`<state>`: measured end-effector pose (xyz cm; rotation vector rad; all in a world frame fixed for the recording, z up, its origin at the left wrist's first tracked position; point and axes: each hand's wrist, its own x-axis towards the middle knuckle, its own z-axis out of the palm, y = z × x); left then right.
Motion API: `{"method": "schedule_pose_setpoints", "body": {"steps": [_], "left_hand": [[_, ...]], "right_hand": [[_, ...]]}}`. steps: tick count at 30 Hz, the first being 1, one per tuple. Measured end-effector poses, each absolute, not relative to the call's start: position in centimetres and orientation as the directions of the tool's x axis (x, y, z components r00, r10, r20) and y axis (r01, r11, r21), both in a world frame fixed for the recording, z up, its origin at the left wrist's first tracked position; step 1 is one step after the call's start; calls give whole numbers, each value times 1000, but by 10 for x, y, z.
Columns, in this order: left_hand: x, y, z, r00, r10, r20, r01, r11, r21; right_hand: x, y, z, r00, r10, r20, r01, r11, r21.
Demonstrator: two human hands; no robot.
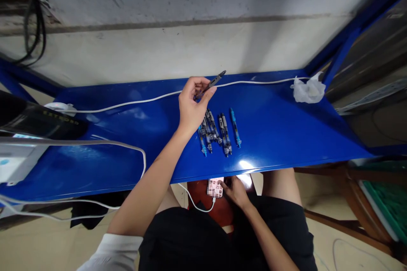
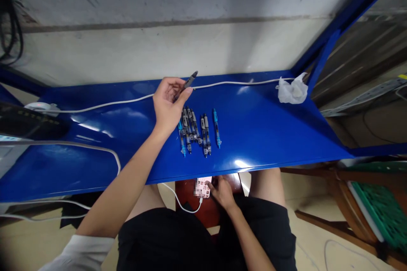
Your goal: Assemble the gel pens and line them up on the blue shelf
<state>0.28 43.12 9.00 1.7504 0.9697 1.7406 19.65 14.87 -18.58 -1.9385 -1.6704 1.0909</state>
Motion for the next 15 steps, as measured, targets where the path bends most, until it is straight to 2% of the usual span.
{"method": "schedule_pose_setpoints", "body": {"steps": [4,8,11,15], "left_hand": [[1,426,98,-56,764,643,216,-620,754],[-1,424,104,-131,821,556,119,-544,831],[-2,429,100,-174,862,477,-14,-486,874],[-4,439,93,-149,926,347,-235,-374,897]], "right_hand": [[196,150,-180,8,948,-318,640,-249,-727],[194,154,-157,-21,939,-342,575,-269,-773],[193,155,-106,-81,930,-359,528,-266,-807],[202,158,10,-241,922,-304,379,-200,-904]]}}
